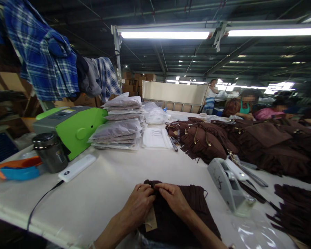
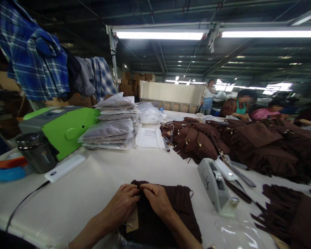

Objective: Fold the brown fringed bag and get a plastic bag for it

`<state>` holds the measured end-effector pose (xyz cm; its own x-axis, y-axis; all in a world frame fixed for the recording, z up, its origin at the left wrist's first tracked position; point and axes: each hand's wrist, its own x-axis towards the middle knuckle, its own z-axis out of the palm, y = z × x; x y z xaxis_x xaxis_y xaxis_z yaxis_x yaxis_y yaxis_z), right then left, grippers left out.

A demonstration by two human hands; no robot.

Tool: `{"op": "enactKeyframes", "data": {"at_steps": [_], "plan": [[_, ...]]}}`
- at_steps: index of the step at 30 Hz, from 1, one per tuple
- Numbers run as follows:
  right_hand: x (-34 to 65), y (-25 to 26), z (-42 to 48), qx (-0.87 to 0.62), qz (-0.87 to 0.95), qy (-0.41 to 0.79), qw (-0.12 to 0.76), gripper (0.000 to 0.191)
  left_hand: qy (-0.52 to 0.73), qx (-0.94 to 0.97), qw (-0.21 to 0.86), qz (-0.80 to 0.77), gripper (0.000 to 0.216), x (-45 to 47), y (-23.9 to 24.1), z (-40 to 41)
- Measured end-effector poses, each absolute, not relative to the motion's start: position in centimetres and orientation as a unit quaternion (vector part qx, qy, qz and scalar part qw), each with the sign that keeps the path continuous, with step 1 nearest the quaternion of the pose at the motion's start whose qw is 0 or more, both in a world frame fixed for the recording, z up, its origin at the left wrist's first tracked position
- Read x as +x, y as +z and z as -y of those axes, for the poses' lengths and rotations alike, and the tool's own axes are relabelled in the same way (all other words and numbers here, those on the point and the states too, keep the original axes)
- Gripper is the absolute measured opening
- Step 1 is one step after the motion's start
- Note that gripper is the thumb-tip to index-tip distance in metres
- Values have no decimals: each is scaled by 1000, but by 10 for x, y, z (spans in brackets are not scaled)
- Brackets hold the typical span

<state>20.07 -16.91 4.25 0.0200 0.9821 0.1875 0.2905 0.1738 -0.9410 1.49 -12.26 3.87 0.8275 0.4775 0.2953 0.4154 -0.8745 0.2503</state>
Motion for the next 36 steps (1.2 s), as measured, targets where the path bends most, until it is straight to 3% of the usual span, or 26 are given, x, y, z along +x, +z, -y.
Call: {"op": "enactKeyframes", "data": {"at_steps": [3, 11, 14, 17, 22, 24, 30, 36], "plan": [[201, 44, 174, -523, 638, 340, 452, 30, 202, 950, 86, -224, 13, 11, 37, 124], [181, 53, 206, -487, 797, 223, 279, 42, 302, 868, 167, -358, 32, 7, 67, 102], [184, 63, 220, -491, 784, 227, 305, 37, 245, 894, 197, -320, 34, 10, 56, 93], [218, 75, 236, -551, 692, 235, 404, 30, 181, 922, 172, -295, 27, 10, 48, 90], [318, 65, 262, -701, 424, 201, 537, 40, 187, 936, 123, -272, 19, 34, 72, 104], [346, 53, 264, -731, 375, 201, 533, 44, 177, 948, 137, -225, 15, 58, 82, 119], [353, 33, 245, -746, 379, 233, 495, 45, 98, 971, 125, -177, 40, 128, 73, 161], [343, 35, 231, -749, 404, 217, 478, 28, 90, 974, 101, -179, 22, 151, 71, 166]]}}
